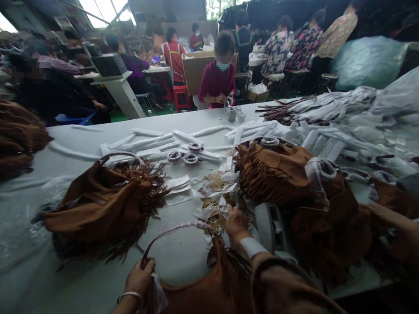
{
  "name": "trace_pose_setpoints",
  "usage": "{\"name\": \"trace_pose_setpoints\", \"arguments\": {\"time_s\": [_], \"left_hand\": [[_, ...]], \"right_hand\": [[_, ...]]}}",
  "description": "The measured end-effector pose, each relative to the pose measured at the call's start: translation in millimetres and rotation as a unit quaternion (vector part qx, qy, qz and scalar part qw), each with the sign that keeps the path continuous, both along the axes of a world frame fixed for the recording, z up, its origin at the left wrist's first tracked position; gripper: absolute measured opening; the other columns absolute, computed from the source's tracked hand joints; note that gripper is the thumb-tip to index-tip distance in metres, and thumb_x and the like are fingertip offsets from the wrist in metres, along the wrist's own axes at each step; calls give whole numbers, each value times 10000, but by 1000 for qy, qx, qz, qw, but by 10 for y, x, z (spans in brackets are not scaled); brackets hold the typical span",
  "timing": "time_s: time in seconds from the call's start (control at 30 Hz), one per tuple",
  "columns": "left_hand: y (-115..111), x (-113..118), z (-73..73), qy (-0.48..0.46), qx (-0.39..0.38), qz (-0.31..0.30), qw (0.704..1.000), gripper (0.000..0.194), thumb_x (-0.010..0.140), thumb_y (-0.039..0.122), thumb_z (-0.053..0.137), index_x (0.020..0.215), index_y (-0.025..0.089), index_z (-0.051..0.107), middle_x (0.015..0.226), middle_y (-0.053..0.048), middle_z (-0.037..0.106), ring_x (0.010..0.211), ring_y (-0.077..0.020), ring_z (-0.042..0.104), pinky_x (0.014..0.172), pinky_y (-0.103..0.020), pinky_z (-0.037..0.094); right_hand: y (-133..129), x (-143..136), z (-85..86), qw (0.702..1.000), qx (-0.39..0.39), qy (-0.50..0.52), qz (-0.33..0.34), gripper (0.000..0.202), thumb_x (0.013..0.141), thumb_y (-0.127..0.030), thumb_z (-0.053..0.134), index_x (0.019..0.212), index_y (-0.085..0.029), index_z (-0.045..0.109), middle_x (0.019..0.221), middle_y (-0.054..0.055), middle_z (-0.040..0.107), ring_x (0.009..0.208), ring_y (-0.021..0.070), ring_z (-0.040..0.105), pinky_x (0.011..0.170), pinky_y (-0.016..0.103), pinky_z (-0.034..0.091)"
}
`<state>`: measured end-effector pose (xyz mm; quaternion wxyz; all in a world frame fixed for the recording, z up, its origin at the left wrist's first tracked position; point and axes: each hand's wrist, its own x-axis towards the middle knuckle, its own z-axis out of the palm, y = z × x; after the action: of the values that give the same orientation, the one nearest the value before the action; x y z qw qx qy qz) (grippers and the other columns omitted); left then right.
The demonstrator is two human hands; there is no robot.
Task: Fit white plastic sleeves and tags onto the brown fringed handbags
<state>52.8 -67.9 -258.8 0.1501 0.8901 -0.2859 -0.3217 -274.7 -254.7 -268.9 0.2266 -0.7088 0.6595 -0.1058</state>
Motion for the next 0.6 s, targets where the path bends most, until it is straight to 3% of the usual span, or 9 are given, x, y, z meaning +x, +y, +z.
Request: {"name": "trace_pose_setpoints", "arguments": {"time_s": [0.17, 0.33, 0.47, 0.53, 0.6], "left_hand": [[122, 3, 9, 60, 28, 2, 998, 330, 807, 458, 493, 799, 184, 676, 847, -121, 764, 914, -302, 716, 800, -325, 526], [233, 95, -88, 114, 18, 6, 993, 456, 773, 569, 504, 813, 155, 692, 824, -135, 757, 894, -320, 718, 790, -342, 533], [227, 92, -140, 130, -10, 34, 991, 498, 719, 573, 530, 863, 128, 702, 804, -127, 751, 857, -319, 721, 742, -351, 541], [217, 71, -124, 125, -26, 43, 991, 503, 696, 578, 549, 862, 128, 702, 767, -109, 742, 829, -317, 721, 714, -351, 544], [214, 55, -88, 127, -38, 46, 990, 496, 684, 581, 561, 859, 137, 697, 727, -87, 729, 797, -309, 720, 686, -348, 545]], "right_hand": [[-349, -106, -151, 998, 25, -62, 2, 144, 792, -122, 552, 704, -133, 666, 938, 169, 663, 969, 261, 584, 883, 362, 424], [-461, -263, 127, 968, 35, -247, -8, 218, 813, -346, 557, 793, -174, 690, 825, 61, 680, 811, 198, 601, 773, 314, 478], [-579, -400, 511, 921, 32, -389, -16, 228, 758, -403, 634, 717, -183, 681, 974, 71, 710, 924, 211, 620, 817, 317, 492], [-600, -402, 691, 869, 56, -490, -31, 172, 733, -355, 685, 693, -187, 682, 1069, 73, 717, 1033, 221, 616, 905, 325, 477], [-583, -352, 833, 807, 92, -581, -45, 146, 728, -332, 703, 694, -193, 674, 990, 69, 740, 1020, 221, 638, 942, 349, 475]]}}
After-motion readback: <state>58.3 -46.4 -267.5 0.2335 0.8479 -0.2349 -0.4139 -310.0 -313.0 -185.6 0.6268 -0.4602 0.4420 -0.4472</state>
